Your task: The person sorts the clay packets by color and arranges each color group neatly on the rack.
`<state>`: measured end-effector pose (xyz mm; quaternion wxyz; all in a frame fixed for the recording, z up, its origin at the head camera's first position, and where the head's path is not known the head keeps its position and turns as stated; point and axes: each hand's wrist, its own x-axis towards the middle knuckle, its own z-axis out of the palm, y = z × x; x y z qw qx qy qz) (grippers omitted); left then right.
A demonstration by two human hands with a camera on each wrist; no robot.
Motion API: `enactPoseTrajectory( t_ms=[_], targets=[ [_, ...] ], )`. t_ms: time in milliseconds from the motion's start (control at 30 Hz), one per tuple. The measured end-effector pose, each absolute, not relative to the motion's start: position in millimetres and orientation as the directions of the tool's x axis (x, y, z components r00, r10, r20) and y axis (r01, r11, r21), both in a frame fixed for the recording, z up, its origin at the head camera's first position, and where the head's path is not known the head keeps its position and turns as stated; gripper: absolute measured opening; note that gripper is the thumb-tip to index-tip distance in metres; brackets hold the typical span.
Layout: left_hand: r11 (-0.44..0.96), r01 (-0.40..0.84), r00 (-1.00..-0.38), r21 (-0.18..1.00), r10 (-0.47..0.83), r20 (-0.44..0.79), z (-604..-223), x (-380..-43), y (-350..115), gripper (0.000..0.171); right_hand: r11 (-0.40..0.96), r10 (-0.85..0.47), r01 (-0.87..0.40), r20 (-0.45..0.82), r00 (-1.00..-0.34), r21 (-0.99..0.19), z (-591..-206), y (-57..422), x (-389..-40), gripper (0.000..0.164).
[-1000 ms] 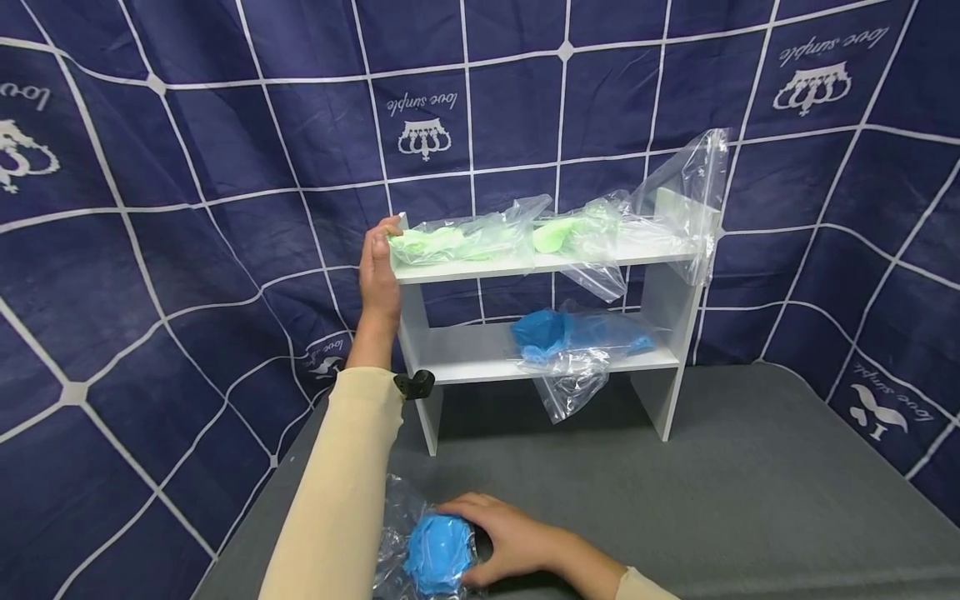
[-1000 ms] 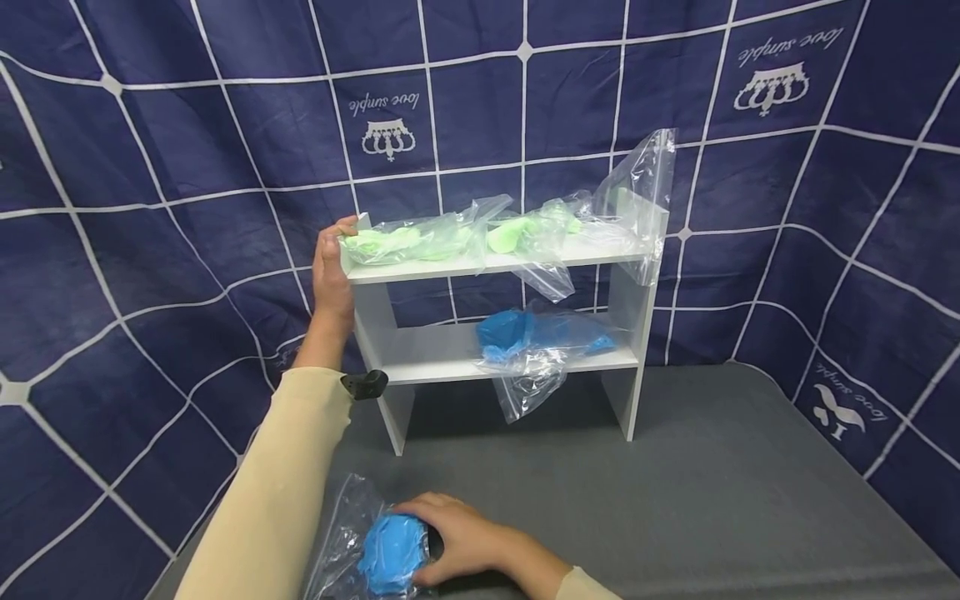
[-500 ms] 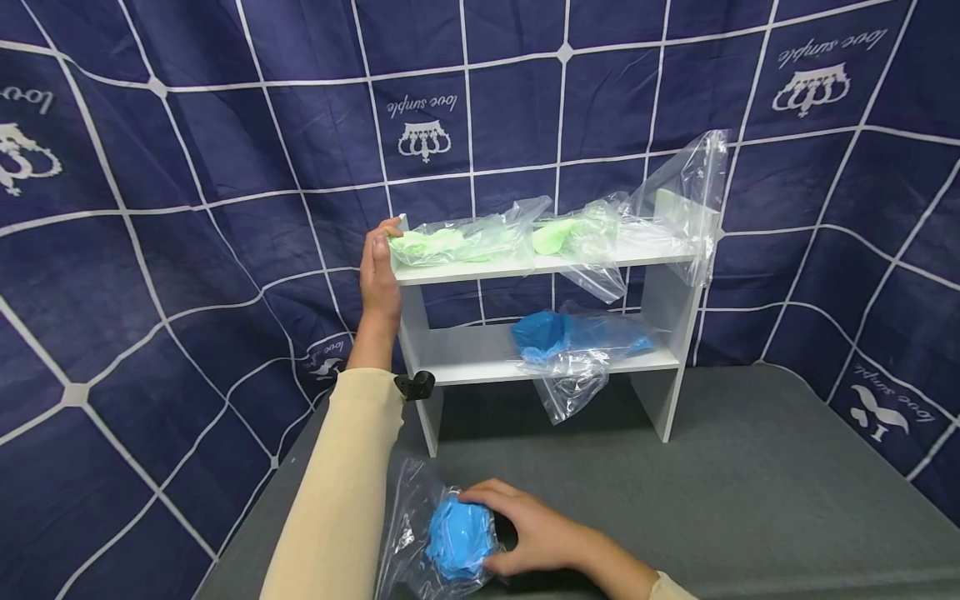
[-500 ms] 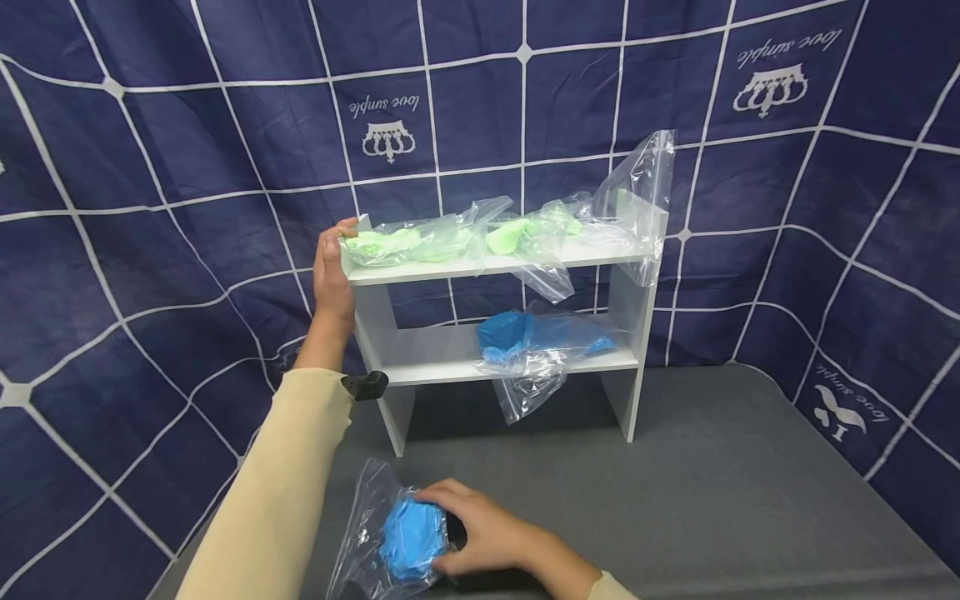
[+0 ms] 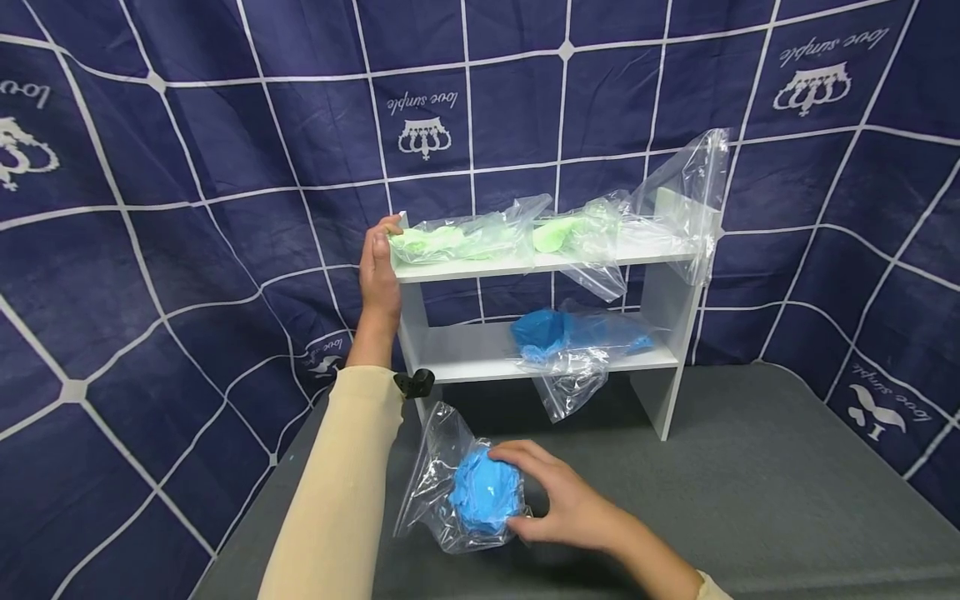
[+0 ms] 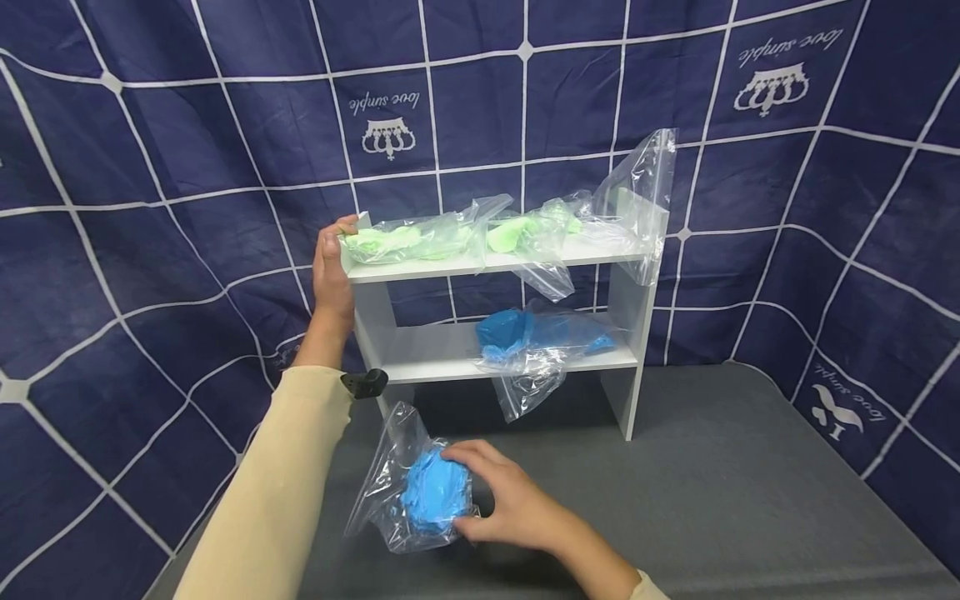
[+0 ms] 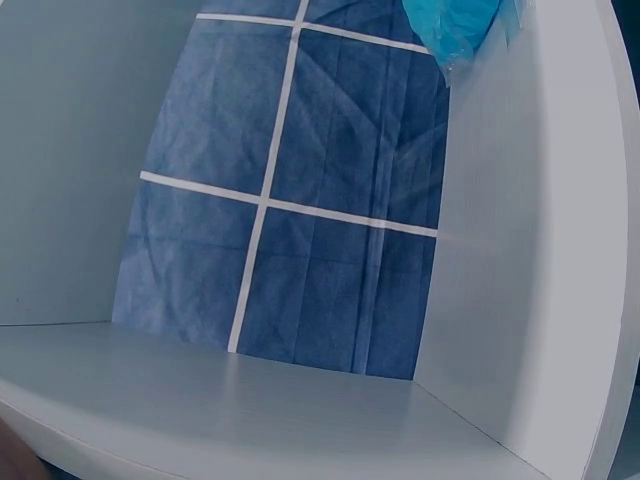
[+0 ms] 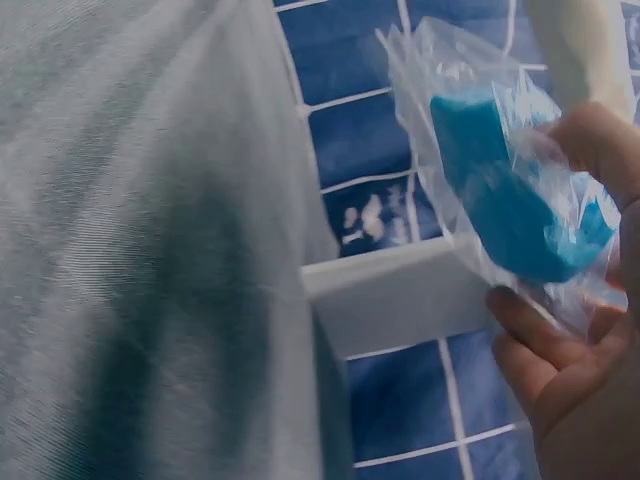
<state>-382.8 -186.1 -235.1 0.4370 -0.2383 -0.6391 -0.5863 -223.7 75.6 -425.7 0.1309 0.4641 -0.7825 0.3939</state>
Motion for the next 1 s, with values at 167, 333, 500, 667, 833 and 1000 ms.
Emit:
enactPoseTrajectory(
  t_ms=[167, 333, 500, 667, 833, 1000],
  targets=[
    [0.191, 0.816, -0.508, 0.546, -0.214, 0.834, -233.8, -383.5, -185.5, 0.027, 0.295, -0.575, -0.823, 0.599, -0.558, -0.485, -406.9, 80.4, -220.5, 0.076],
    [0.181, 0.812, -0.519, 0.555, -0.21, 0.829, -233.2, -382.5, -185.0, 0.034, 0.302, -0.545, -0.832, 0.631, -0.552, -0.466, -388.1, 84.0, -219.7, 0.073],
    [0.178, 0.813, -0.517, 0.554, -0.213, 0.829, -233.5, -382.6, -185.3, 0.034, 0.309, -0.521, -0.817, 0.631, -0.574, -0.487, -370.6, 90.2, -220.5, 0.071],
    [0.179, 0.831, -0.49, 0.527, -0.214, 0.845, -232.4, -386.3, -185.6, 0.03, 0.301, -0.47, -0.804, 0.654, -0.593, -0.513, -352.1, 97.1, -226.0, 0.073],
    [0.174, 0.83, -0.493, 0.531, -0.217, 0.842, -232.2, -386.3, -184.7, 0.03, 0.324, -0.42, -0.798, 0.678, -0.603, -0.508, -336.6, 98.8, -237.2, 0.07],
    [0.168, 0.828, -0.497, 0.535, -0.22, 0.839, -231.5, -381.2, -182.5, 0.034, 0.322, -0.387, -0.742, 0.633, -0.67, -0.588, -329.0, 91.9, -251.5, 0.068]
  ],
)
